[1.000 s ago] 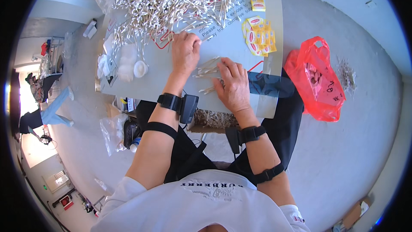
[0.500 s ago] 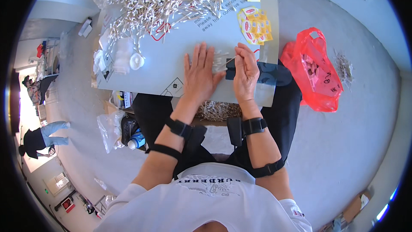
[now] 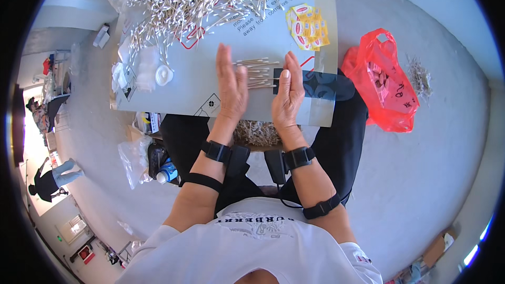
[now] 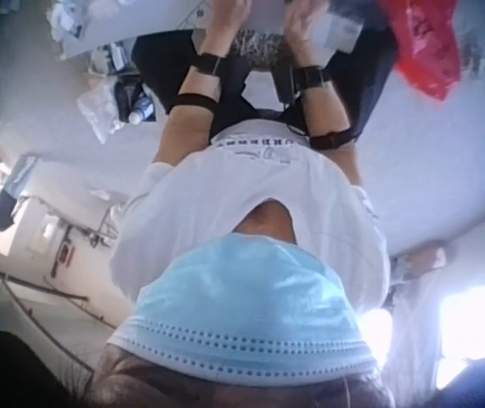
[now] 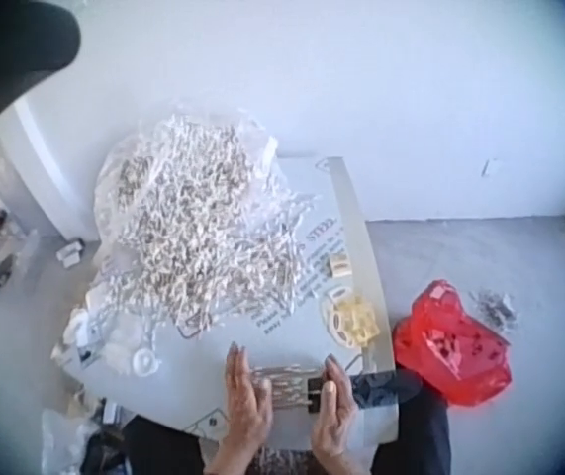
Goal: Manually aligning cotton swabs onto strips and placing them into plastic packaging bags.
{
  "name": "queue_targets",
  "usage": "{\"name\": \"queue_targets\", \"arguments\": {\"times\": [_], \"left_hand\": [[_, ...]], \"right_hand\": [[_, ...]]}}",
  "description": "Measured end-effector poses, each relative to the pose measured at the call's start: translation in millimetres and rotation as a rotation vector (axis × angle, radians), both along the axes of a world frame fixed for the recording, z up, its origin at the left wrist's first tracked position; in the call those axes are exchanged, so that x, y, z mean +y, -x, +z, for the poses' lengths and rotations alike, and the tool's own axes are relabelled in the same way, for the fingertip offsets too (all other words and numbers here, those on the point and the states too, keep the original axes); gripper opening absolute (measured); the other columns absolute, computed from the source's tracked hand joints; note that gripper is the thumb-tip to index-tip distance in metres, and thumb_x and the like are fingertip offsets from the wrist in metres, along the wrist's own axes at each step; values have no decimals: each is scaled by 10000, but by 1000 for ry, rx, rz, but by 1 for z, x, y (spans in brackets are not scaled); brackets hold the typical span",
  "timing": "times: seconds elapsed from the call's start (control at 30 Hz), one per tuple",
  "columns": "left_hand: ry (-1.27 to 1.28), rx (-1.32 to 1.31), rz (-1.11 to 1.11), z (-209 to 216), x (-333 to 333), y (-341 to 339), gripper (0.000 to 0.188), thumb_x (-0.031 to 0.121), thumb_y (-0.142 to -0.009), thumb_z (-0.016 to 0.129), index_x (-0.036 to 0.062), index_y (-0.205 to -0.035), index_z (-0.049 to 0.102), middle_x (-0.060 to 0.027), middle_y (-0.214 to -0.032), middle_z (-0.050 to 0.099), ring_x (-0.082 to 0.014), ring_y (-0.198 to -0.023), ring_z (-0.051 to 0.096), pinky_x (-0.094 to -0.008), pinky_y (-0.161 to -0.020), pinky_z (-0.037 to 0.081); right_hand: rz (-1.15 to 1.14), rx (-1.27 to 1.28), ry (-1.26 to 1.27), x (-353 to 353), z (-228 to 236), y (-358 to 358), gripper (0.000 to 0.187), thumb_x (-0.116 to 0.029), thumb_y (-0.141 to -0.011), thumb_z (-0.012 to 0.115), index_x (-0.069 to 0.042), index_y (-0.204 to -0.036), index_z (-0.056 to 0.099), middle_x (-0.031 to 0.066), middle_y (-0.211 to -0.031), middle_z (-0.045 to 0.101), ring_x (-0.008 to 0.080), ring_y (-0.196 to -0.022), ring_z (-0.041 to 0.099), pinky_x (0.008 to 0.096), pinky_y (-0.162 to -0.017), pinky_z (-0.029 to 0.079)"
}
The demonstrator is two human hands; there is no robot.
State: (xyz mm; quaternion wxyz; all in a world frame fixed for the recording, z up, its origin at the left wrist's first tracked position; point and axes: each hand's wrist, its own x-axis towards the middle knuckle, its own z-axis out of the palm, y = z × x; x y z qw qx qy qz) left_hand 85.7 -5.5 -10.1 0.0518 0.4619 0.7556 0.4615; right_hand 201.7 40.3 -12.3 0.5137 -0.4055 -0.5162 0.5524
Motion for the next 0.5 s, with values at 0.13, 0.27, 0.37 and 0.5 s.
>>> {"name": "queue_targets", "arguments": {"times": [0.13,0.27,0.37,0.5], "left_hand": [[-112,-228,75,-1,6,-5,536,314,-1058,386,-26,-1468,330,-228,-1554,278,-366,-1442,279,-431,-1173,240],[-136,-319,6,-2,17,-11,540,337,-1063,377,-32,-1457,358,-210,-1515,361,-318,-1407,349,-397,-1151,274],[-154,-389,-5,-1,18,-11,524,324,-1057,414,-16,-1455,385,-188,-1473,436,-278,-1366,413,-378,-1128,311],[-287,-336,55,-5,1,1,451,237,-1020,505,-3,-1397,445,-176,-1420,480,-285,-1308,460,-387,-1092,352]], "right_hand": [[-24,-41,-40,17,-2,7,400,-235,-1060,438,37,-1340,528,150,-1453,480,225,-1329,452,325,-1098,351],[39,-161,-81,23,1,18,398,-230,-1058,444,43,-1335,530,156,-1436,500,225,-1310,474,335,-1105,351],[29,51,42,21,-7,21,401,-218,-1051,471,56,-1338,528,154,-1408,523,216,-1279,502,331,-1101,367],[-7,196,154,25,-10,9,411,-203,-1035,516,62,-1349,529,151,-1320,585,215,-1232,538,325,-1079,408]]}}
